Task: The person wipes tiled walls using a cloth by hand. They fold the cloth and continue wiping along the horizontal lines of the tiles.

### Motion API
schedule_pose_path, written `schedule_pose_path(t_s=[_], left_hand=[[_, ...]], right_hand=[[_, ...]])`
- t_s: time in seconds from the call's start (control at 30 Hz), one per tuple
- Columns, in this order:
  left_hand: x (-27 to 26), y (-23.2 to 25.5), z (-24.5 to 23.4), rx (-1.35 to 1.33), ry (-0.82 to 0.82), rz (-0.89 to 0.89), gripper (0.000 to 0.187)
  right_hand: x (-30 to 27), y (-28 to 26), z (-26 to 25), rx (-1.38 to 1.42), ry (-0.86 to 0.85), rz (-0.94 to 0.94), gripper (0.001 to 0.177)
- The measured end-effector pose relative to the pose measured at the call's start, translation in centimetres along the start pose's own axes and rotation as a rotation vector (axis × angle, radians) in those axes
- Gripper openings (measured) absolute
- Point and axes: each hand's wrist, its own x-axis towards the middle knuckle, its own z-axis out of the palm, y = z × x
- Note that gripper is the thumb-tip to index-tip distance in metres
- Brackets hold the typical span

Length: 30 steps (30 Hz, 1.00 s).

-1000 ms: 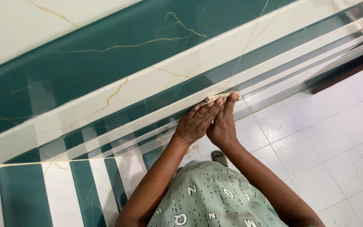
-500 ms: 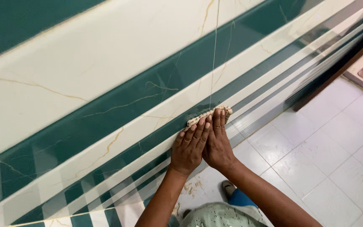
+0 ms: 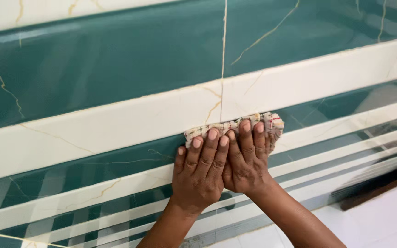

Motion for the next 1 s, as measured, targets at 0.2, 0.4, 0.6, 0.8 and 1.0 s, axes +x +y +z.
schedule_pose_path(t_s=[0.2, 0.4, 0.6, 0.8, 1.0], left_hand=[[11.6, 2.9, -1.3, 0.008, 0.053, -0.082, 0.047], [20.5, 5.0, -3.3, 0.023, 0.069, -0.111, 0.048], [22.7, 5.3, -3.3, -0.001, 0.079, -0.144, 0.049], [19.3, 5.4, -3.6, 0.065, 0.063, -0.136, 0.049], [22.3, 4.2, -4.2, 0.042, 0.059, -0.120, 0.050]], right_hand=[[8.6, 6.8, -5.5, -0.028, -0.032, 0.091, 0.054], [15.1, 11.6, -9.5, 0.019, -0.007, 0.107, 0.055], [16.5, 12.8, -10.3, 0.039, 0.000, 0.133, 0.056], [14.1, 10.9, -9.6, 0.015, -0.049, 0.097, 0.058], [17.1, 12.2, -10.0, 0.012, -0.053, 0.087, 0.059]])
